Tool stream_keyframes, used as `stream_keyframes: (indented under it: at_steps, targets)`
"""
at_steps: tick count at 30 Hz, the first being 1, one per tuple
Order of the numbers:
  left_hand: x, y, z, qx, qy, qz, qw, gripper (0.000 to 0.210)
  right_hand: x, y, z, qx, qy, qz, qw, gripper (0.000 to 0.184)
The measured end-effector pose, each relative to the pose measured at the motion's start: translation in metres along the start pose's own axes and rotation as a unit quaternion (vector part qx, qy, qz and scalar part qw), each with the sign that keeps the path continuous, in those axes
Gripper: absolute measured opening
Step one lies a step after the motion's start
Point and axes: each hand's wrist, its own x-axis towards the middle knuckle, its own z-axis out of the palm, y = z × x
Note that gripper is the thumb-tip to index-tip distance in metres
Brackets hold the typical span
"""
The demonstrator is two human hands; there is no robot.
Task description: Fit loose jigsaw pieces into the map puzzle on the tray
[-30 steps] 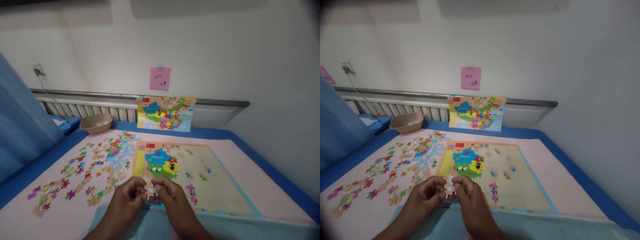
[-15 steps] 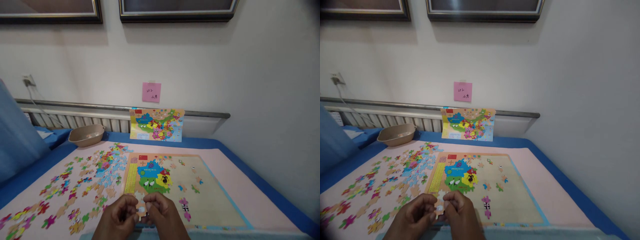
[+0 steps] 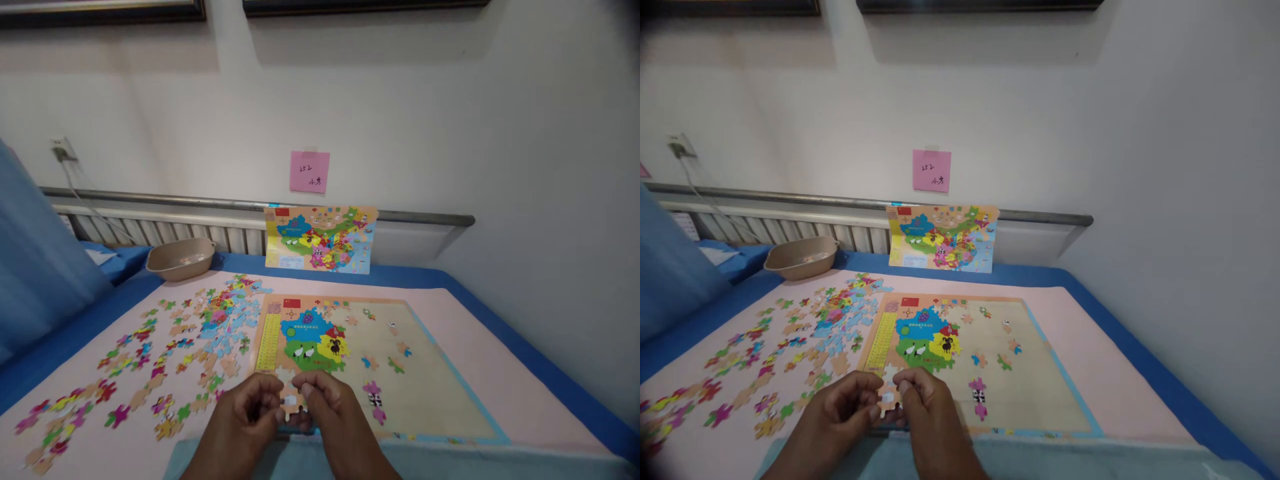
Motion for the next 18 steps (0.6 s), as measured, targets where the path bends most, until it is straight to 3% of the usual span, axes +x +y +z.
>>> stream_keyframes:
  at_steps: [9,18]
  targets:
    - [-0.005,0.015,0.007,-0.011,0.024,-0.01,1.0,0.024,0.002,-0.011,0.003,0.021,0.005,0.057,0.998,0.043]
    - [-0.006,0.016,0.008,-0.018,0.024,-0.009,1.0,0.025,0.002,-0.012,0.003,0.031,0.009,0.073,0.997,0.05]
